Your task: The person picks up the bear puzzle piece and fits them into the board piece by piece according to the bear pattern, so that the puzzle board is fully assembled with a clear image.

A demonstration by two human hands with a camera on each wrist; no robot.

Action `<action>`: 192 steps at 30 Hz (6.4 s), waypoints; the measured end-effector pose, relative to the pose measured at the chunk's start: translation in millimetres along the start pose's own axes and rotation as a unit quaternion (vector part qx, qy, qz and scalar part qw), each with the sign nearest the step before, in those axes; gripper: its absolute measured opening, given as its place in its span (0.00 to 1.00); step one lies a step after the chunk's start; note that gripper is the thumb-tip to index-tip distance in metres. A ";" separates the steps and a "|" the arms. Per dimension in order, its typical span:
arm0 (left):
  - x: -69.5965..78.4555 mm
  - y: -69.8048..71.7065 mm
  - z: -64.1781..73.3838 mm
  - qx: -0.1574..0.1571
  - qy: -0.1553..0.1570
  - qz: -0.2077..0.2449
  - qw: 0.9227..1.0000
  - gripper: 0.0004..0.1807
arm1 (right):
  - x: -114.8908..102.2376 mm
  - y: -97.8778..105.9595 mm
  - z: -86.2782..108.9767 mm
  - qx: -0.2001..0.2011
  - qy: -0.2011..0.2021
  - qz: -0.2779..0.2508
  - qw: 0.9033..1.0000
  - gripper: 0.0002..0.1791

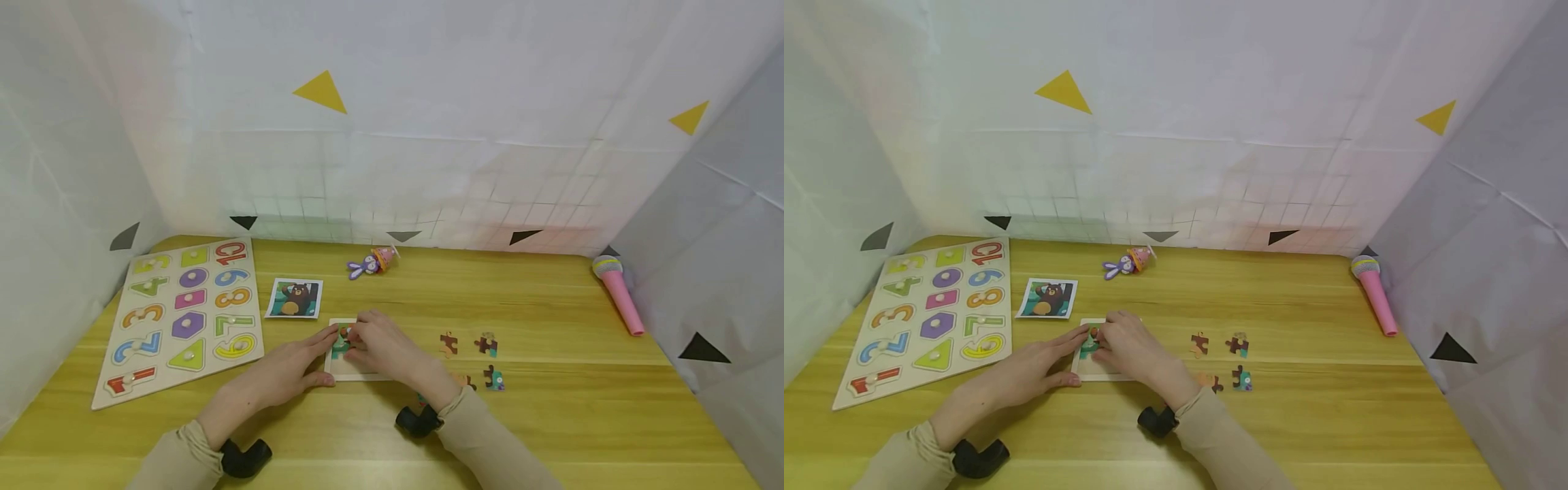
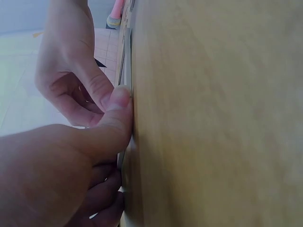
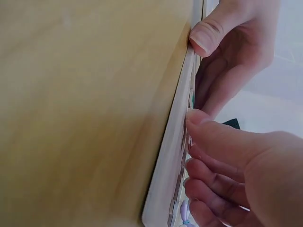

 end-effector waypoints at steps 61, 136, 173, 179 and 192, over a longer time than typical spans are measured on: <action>12.7 -1.9 1.2 0.019 -0.076 -0.086 0.993 0.30 | 3.5 -1.2 3.8 0.019 -0.039 -0.032 0.999 0.08; 10.1 -3.7 2.0 0.002 -0.057 -0.060 0.997 0.31 | 125.2 54.7 122.4 0.014 -0.139 -0.078 0.987 0.14; 15.2 -3.4 2.8 0.027 -0.075 -0.096 0.992 0.31 | 123.9 52.6 120.9 0.027 -0.113 -0.061 0.991 0.12; 16.7 -3.8 2.7 0.030 -0.078 -0.099 0.992 0.30 | 123.7 52.3 120.7 0.028 -0.111 -0.061 0.991 0.11; 14.7 -4.8 2.3 0.030 -0.071 -0.094 0.993 0.30 | 123.9 50.5 120.0 0.034 -0.077 -0.043 0.996 0.09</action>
Point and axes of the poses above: each hand's wrist, its own z-axis away from the middle knuckle, its own y-axis out of the back of the hand, x = y × z, the point moved 5 cm from there along -z, towards the middle knuckle, and after that the axes turned 1 degree about z, right-handed, at the moved point
